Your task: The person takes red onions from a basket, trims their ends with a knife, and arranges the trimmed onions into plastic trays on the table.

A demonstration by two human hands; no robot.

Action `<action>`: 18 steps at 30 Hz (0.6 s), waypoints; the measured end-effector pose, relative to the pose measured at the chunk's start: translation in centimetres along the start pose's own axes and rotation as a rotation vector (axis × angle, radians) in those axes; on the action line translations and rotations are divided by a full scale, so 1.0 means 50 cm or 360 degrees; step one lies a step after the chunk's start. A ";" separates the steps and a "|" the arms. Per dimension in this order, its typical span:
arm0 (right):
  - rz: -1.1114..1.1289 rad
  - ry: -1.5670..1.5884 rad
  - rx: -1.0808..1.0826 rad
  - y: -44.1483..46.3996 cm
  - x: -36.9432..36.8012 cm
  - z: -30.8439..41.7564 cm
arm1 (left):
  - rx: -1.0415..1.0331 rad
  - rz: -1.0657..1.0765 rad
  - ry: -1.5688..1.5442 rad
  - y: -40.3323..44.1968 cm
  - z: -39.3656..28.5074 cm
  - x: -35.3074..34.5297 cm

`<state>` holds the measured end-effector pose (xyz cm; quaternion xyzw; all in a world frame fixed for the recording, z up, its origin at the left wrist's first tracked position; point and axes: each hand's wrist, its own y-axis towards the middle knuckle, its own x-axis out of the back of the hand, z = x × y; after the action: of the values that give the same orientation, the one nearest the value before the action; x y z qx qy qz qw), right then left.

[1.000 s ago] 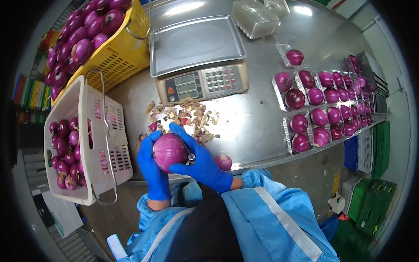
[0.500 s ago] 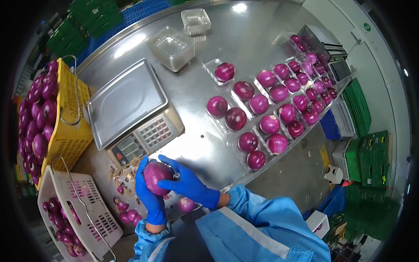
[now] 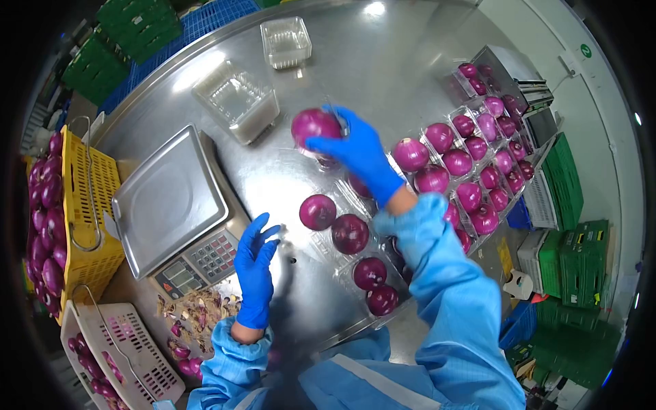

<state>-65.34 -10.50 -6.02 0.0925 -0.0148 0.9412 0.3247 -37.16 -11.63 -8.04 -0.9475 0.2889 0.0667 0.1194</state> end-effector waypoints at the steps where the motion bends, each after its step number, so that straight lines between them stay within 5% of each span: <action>1: 0.0039 -0.0338 0.0046 0.051 0.018 0.009 | 0.0148 0.0039 -0.0079 0.000 -0.001 -0.005; 7: 0.0626 -0.1576 -0.0004 0.238 0.027 -0.012 | 0.0171 0.0124 -0.0007 -0.011 0.033 -0.022; 10: 0.0788 -0.1572 -0.0044 0.261 0.028 -0.071 | 0.0300 0.0100 -0.0057 -0.015 0.029 -0.005; 13: 0.0360 -0.0969 -0.0063 0.225 0.035 -0.084 | 0.0402 0.0074 -0.0089 -0.018 0.021 0.022; 16: 0.0131 -0.0821 0.0415 0.134 0.016 -0.066 | 0.0381 0.0055 -0.0054 -0.017 0.012 0.032; 18: 0.0376 -0.1061 0.0382 0.053 -0.018 -0.051 | 0.0359 0.0058 0.0000 -0.015 0.010 0.028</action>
<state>-66.69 -12.90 -8.62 0.4289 -0.0197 0.8854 0.1780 -35.60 -11.63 -8.65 -0.9227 0.3116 0.0358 0.2241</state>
